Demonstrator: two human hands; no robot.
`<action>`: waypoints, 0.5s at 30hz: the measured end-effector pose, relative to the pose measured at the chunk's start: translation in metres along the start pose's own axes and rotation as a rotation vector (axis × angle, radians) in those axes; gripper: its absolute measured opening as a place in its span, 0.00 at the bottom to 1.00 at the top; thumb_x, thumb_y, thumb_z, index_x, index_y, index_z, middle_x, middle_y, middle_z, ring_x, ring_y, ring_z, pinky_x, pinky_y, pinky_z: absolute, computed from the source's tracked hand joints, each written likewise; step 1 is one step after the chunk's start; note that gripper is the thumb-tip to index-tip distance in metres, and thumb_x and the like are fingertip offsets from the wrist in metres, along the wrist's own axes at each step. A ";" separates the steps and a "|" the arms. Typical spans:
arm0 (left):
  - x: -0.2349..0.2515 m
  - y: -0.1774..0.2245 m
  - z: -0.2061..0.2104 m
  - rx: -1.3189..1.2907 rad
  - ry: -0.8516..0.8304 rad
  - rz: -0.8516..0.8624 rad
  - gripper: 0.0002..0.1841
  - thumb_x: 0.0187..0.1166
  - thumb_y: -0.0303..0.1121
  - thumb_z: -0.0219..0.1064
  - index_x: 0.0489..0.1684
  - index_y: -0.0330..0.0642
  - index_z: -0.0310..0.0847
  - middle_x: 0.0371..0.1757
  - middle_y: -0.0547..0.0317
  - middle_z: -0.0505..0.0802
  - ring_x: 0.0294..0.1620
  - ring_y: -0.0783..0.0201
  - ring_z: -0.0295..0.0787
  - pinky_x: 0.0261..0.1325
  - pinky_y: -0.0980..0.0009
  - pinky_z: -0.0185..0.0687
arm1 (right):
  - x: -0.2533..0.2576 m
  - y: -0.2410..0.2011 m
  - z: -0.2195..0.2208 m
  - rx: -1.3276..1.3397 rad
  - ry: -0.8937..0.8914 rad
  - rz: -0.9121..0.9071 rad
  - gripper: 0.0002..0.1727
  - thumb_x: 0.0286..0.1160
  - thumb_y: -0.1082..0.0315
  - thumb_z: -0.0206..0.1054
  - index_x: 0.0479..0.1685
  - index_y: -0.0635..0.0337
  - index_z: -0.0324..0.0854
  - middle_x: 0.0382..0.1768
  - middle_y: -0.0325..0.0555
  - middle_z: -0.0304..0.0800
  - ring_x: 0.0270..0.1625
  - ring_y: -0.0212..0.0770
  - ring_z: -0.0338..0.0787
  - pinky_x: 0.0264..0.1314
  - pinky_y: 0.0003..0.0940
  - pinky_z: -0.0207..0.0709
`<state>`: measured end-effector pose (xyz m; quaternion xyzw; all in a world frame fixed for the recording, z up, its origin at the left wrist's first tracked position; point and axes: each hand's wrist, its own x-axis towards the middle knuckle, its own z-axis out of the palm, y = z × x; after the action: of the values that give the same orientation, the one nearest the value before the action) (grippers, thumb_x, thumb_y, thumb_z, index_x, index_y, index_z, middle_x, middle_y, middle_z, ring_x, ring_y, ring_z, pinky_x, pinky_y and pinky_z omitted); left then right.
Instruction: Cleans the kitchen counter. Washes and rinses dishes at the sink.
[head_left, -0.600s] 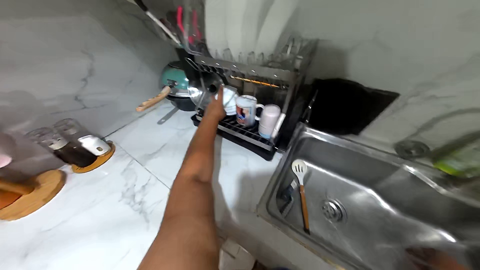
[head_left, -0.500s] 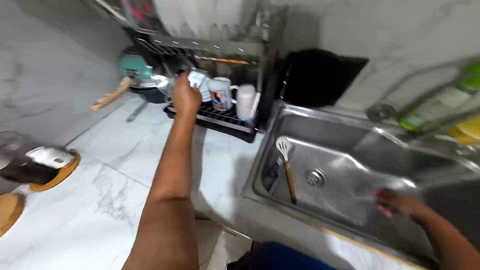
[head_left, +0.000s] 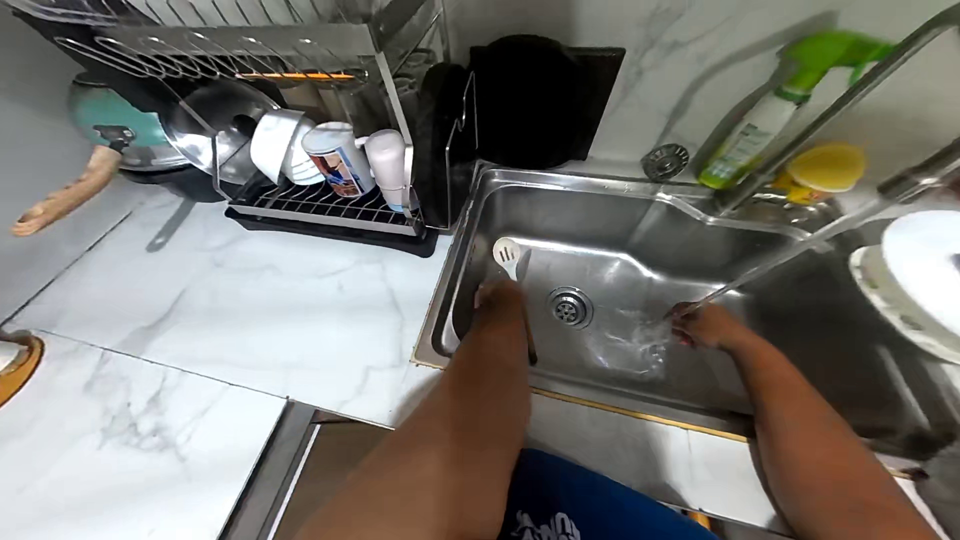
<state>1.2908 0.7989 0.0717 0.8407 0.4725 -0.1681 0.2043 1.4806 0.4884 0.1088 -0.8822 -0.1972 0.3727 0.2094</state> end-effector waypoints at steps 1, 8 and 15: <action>0.011 0.002 0.017 -0.027 -0.011 -0.074 0.45 0.68 0.63 0.74 0.79 0.37 0.74 0.77 0.34 0.80 0.77 0.37 0.78 0.73 0.37 0.76 | 0.003 0.004 -0.002 -0.033 0.000 0.009 0.17 0.91 0.65 0.59 0.69 0.65 0.79 0.48 0.60 0.90 0.41 0.48 0.91 0.50 0.49 0.86; -0.033 0.031 0.019 -0.155 -0.087 -0.144 0.28 0.83 0.49 0.66 0.76 0.39 0.78 0.74 0.37 0.84 0.78 0.39 0.78 0.75 0.41 0.74 | -0.013 -0.023 -0.003 -0.064 -0.036 -0.134 0.21 0.93 0.63 0.55 0.72 0.68 0.78 0.61 0.66 0.87 0.58 0.58 0.90 0.67 0.56 0.81; -0.011 0.032 0.027 0.088 0.016 -0.010 0.27 0.79 0.44 0.71 0.72 0.36 0.80 0.73 0.35 0.85 0.76 0.39 0.80 0.75 0.41 0.76 | -0.004 -0.012 0.004 -0.078 -0.002 -0.299 0.19 0.91 0.65 0.56 0.65 0.71 0.82 0.58 0.68 0.87 0.56 0.61 0.90 0.64 0.59 0.80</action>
<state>1.3107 0.7621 0.0593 0.8479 0.4703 -0.1831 0.1622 1.4729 0.4968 0.1150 -0.8501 -0.3409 0.3305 0.2279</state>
